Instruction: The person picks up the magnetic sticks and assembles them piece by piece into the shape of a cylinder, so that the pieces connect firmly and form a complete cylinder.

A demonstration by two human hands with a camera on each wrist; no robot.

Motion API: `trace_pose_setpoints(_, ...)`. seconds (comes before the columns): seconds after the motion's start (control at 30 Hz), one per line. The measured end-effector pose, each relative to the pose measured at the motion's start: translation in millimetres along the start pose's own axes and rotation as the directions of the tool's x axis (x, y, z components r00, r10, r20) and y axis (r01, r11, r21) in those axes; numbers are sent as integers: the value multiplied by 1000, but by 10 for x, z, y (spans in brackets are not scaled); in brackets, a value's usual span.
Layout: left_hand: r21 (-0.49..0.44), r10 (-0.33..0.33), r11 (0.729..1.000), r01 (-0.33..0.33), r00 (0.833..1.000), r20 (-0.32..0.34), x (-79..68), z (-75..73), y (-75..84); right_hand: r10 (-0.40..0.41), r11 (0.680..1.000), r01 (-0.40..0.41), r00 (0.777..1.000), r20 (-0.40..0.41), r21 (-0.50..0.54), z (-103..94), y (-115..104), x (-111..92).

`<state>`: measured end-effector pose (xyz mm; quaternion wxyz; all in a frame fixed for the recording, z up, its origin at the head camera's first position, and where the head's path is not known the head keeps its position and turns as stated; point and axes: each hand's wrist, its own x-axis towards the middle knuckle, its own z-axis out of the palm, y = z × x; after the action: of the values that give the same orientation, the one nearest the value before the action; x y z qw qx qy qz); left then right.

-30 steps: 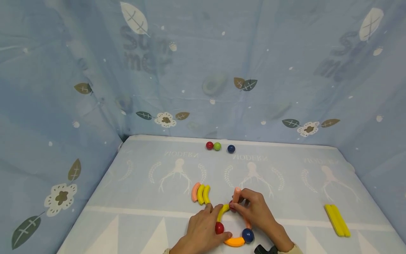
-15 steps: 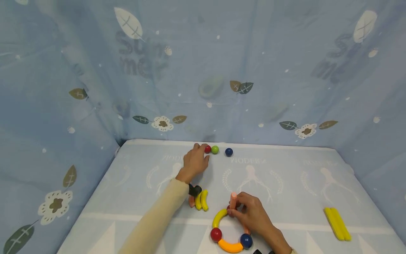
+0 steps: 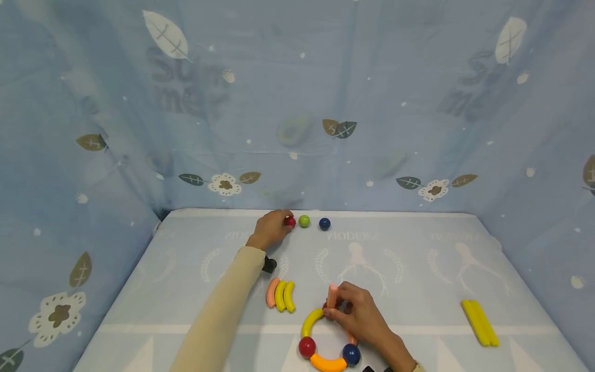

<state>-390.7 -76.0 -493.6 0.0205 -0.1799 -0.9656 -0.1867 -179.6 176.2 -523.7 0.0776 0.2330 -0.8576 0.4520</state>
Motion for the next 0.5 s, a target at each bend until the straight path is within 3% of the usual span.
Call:
trace_pose_setpoints(0.1,-138,-47,990,44,999,-20,-121,-73,-54,-17,1000,17,1000,-6,6,-3,3,0)
trace_pose_setpoints(0.2,-294,-38,956,19,998,-58,-291,-162,-55,-24,1000,24,1000,-11,10,-4,16,-5)
trace_pose_setpoints(0.37,-489,119,859,-155,987,-105,-680,-357,120,-15,1000,15,1000,-13,-4,2,1,-13)
trace_pose_setpoints(0.43,-516,198,826,-229,973,-116,-824,-438,235,-6,1000,6,1000,-10,-6,-2,-12,-10)
trace_pose_setpoints(0.5,-493,275,816,-302,953,-129,-940,-504,357,4,1000,-4,1000,-6,-7,-3,-22,-2)
